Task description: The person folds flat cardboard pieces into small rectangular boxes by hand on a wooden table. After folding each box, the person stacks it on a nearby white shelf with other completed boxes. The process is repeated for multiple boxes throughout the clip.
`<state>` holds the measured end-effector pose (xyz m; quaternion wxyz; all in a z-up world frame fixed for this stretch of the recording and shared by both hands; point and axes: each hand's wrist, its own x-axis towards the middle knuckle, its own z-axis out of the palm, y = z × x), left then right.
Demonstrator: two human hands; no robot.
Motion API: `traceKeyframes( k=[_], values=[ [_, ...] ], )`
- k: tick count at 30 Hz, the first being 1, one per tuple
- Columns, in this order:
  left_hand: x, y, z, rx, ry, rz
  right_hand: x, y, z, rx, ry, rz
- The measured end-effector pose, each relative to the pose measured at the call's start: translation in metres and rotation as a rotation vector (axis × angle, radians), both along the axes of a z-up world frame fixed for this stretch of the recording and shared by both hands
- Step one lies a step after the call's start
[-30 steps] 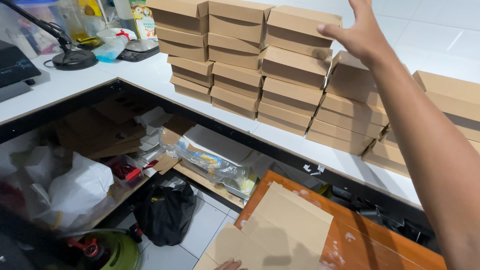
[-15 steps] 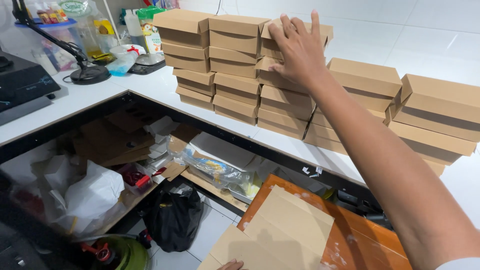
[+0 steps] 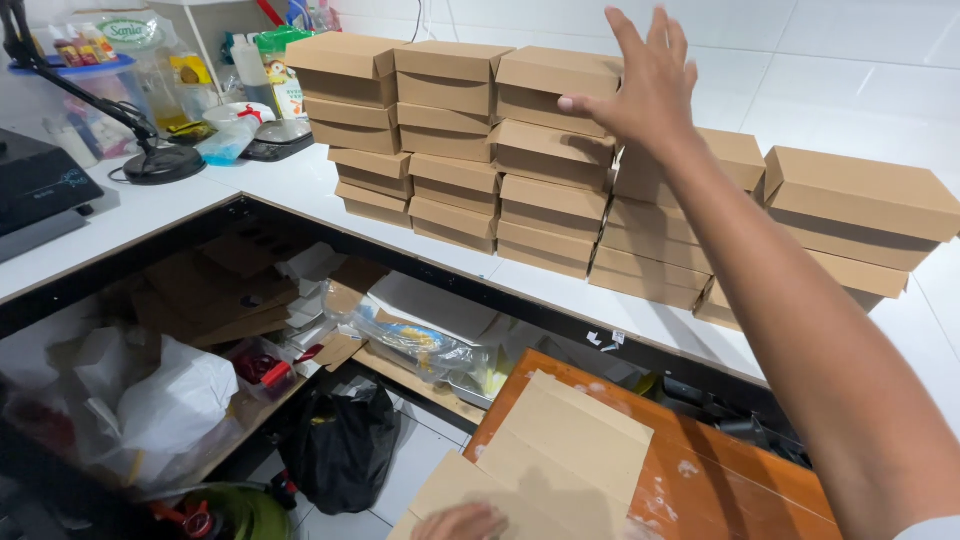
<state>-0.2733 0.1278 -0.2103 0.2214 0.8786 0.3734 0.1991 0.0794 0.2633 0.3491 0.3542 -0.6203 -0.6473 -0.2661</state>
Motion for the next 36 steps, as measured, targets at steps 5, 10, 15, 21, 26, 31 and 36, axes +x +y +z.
traceKeyframes(
  k=[5,10,15,21,26,31,36],
  values=[
    [0.047,-0.001,0.346,0.422,-0.596,0.11,0.006,-0.015,0.009,-0.447,0.414,0.116],
    [0.107,0.142,0.43,0.265,-0.746,0.177,0.019,-0.008,0.011,-0.367,0.458,0.258],
    [0.144,0.199,0.457,0.152,-0.789,0.213,0.019,0.0,0.028,-0.491,0.53,0.317],
    [0.155,0.224,0.455,0.132,-0.758,0.175,0.02,0.002,0.02,-0.443,0.546,0.276],
    [0.158,0.221,0.448,0.21,-0.778,0.159,0.04,-0.001,0.013,-0.309,0.598,0.297],
    [0.164,0.232,0.446,0.386,-0.644,0.227,0.068,-0.013,0.019,-0.105,0.605,0.437],
    [0.167,0.236,0.449,0.559,-0.528,0.305,0.074,-0.045,0.031,-0.099,0.609,0.383]
  ],
)
